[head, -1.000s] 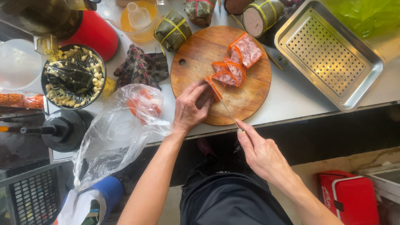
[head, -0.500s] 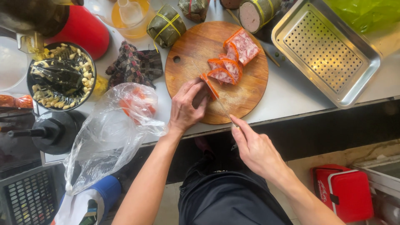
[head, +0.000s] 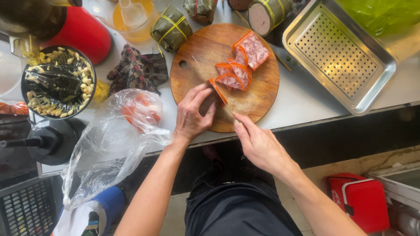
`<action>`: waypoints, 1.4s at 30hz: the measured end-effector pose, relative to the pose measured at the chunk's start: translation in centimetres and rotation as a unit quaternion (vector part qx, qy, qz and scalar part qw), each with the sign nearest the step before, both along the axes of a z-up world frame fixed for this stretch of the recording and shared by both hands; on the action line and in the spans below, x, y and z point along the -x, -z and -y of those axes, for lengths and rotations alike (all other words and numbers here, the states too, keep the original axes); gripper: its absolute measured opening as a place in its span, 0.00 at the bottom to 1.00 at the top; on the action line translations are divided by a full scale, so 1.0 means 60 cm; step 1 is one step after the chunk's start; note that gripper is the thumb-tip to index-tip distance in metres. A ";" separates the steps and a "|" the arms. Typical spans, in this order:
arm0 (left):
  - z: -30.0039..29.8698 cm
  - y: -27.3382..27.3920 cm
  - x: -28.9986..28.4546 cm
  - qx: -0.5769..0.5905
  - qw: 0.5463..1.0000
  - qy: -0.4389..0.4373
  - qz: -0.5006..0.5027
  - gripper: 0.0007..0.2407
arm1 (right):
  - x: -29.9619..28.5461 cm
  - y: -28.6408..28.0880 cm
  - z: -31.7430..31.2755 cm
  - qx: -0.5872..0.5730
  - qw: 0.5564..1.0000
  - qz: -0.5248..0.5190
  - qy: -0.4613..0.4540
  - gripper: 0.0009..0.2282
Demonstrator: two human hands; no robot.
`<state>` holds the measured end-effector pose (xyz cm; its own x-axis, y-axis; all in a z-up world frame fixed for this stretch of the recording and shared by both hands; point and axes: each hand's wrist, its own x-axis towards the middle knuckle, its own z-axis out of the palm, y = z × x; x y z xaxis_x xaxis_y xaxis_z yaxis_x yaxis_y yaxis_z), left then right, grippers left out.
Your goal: Slicing a piece of meat on a wooden cutting board using a knife
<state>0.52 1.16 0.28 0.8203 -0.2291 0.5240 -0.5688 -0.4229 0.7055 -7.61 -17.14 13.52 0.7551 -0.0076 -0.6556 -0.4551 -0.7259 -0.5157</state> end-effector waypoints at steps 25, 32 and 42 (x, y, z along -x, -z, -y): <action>0.002 -0.002 -0.003 0.062 0.998 -0.009 0.006 0.09 | 0.015 0.084 0.071 -0.235 0.959 0.010 0.161 0.19; -0.005 -0.009 0.000 0.083 0.997 -0.004 -0.004 0.11 | 0.010 0.073 0.085 -0.432 0.869 -0.120 0.208 0.35; -0.004 0.000 0.008 0.095 0.995 -0.013 -0.018 0.12 | 0.039 0.020 0.000 -0.014 0.997 0.065 0.049 0.20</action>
<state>0.04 1.37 0.25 0.8439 -0.1068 0.5258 -0.5320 -0.2937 0.7941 -9.94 -17.12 12.30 0.8305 -0.0679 -0.5528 -0.4504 -0.6658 -0.5949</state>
